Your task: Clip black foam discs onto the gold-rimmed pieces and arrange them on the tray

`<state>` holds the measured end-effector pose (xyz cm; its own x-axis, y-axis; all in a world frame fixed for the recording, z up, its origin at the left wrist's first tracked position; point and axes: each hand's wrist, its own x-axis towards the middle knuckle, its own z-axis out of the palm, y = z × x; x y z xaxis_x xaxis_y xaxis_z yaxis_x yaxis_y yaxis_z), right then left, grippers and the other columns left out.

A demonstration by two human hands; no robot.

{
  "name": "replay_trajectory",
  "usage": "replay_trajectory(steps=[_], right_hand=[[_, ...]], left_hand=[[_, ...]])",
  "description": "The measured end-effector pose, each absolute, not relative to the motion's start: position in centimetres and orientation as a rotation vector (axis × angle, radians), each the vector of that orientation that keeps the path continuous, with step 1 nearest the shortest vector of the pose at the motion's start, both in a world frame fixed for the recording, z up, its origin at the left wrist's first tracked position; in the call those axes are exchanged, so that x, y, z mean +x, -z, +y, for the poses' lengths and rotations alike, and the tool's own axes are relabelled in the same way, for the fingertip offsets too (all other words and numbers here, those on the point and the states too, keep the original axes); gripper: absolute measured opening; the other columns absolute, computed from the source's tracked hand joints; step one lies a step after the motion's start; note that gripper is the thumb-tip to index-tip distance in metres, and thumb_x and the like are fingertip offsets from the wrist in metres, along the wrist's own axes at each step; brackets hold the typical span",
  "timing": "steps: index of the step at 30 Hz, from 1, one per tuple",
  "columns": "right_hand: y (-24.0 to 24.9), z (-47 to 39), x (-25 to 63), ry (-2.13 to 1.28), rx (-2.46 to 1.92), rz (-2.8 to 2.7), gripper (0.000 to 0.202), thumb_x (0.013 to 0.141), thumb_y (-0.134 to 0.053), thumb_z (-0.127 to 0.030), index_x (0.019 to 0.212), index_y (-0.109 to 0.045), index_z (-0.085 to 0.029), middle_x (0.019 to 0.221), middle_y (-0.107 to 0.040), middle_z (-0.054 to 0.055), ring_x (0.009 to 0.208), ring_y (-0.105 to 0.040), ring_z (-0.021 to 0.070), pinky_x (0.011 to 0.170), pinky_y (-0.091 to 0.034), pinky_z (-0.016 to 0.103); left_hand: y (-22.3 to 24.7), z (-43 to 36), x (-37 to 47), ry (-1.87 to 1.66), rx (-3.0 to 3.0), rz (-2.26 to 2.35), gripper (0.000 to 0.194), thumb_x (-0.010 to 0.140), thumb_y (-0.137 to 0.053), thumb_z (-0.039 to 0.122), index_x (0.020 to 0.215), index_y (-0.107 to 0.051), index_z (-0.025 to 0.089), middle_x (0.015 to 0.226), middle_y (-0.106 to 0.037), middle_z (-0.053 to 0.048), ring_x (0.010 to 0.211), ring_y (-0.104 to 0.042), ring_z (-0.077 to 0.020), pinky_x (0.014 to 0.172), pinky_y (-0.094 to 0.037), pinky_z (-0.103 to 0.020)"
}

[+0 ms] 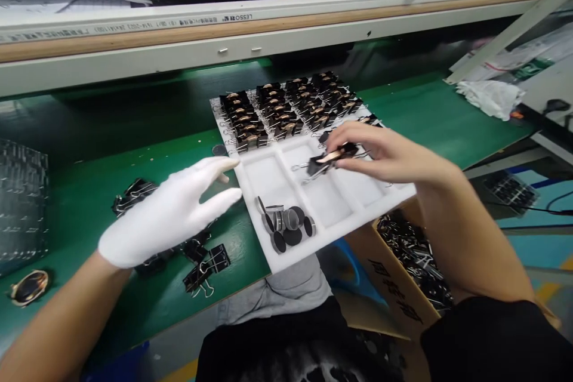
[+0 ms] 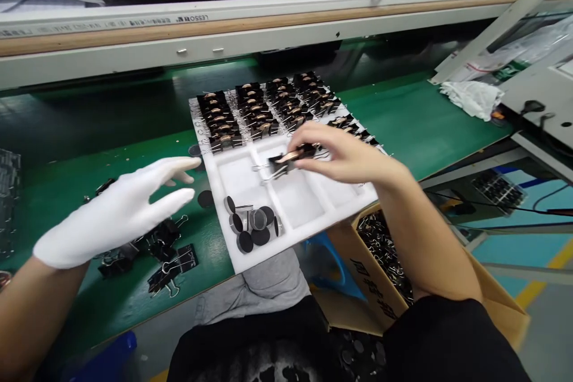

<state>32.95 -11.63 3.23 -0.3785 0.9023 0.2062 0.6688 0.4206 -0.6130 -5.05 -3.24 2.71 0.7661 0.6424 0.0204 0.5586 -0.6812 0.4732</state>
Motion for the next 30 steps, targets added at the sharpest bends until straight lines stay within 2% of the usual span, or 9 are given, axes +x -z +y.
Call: replay_trajectory(steps=[4,8,11,17,24,27,30], right_hand=[[-1.7,-13.0,39.6,-0.335,-1.717,-2.159,0.025,0.096,-0.066,-0.045,0.107,-0.076,-0.025,0.145,-0.058,0.016,0.144,-0.050,0.0381,0.117,-0.040,0.059],[1.2,-13.3,41.2,-0.275,-2.008,-2.137,0.024,0.096,-0.063,-0.045,0.105,-0.077,-0.026,0.153,-0.054,0.016,0.148,-0.044,0.0425,0.116,-0.032,0.068],[2.3,-12.9,40.9,-0.170,-2.088,-2.146,0.024,0.099,-0.058,-0.042,0.104,-0.076,-0.027,0.154,-0.051,0.016,0.149,-0.039,0.0438,0.115,-0.028,0.069],[2.5,-12.4,41.1,0.042,-2.087,-2.247,0.026,0.103,-0.055,-0.041,0.105,-0.076,-0.026,0.154,-0.048,0.018,0.149,-0.035,0.0419,0.114,-0.028,0.064],[1.2,-13.5,38.4,0.252,-1.922,-2.241,0.031,0.099,-0.060,-0.044,0.118,-0.072,-0.023,0.145,-0.057,0.020,0.141,-0.049,0.0450,0.106,-0.037,0.061],[0.2,-13.8,34.8,0.205,-1.744,-2.322,0.027,0.104,-0.055,-0.039,0.120,-0.070,-0.024,0.140,-0.063,0.019,0.133,-0.057,0.0418,0.101,-0.042,0.057],[-0.1,-13.2,30.6,0.033,-1.424,-2.521,0.024,0.106,-0.053,-0.030,0.122,-0.070,-0.026,0.131,-0.072,0.013,0.126,-0.065,0.0363,0.099,-0.044,0.052]], left_hand=[[-2.5,-2.4,-5.7,-0.370,2.568,0.897,0.056,0.103,-0.053,0.060,0.154,-0.052,0.039,0.152,-0.064,-0.002,0.119,-0.072,-0.0290,0.114,-0.054,-0.046],[-2.5,-2.2,-5.7,-0.406,2.563,0.855,0.054,0.102,-0.054,0.059,0.152,-0.055,0.039,0.149,-0.066,-0.002,0.119,-0.072,-0.0300,0.114,-0.055,-0.046],[-2.6,-2.4,-5.7,-0.383,2.558,0.867,0.053,0.102,-0.054,0.059,0.152,-0.056,0.039,0.150,-0.066,-0.003,0.121,-0.072,-0.0300,0.114,-0.055,-0.045],[-2.6,-2.7,-5.8,-0.346,2.592,0.814,0.053,0.103,-0.052,0.058,0.151,-0.057,0.037,0.149,-0.066,-0.003,0.128,-0.069,-0.0305,0.117,-0.053,-0.044],[-4.7,-2.4,-8.3,-0.454,2.674,0.917,0.058,0.100,-0.048,0.066,0.149,-0.060,0.037,0.151,-0.065,0.001,0.133,-0.066,-0.0324,0.118,-0.053,-0.049],[-6.3,-2.1,-10.9,-0.488,2.638,1.203,0.055,0.102,-0.046,0.062,0.149,-0.058,0.035,0.147,-0.067,0.004,0.130,-0.067,-0.0292,0.117,-0.052,-0.051],[-6.4,-2.0,-13.8,-0.517,2.577,1.489,0.052,0.106,-0.040,0.054,0.147,-0.059,0.028,0.148,-0.066,0.004,0.135,-0.064,-0.0275,0.121,-0.047,-0.053]])
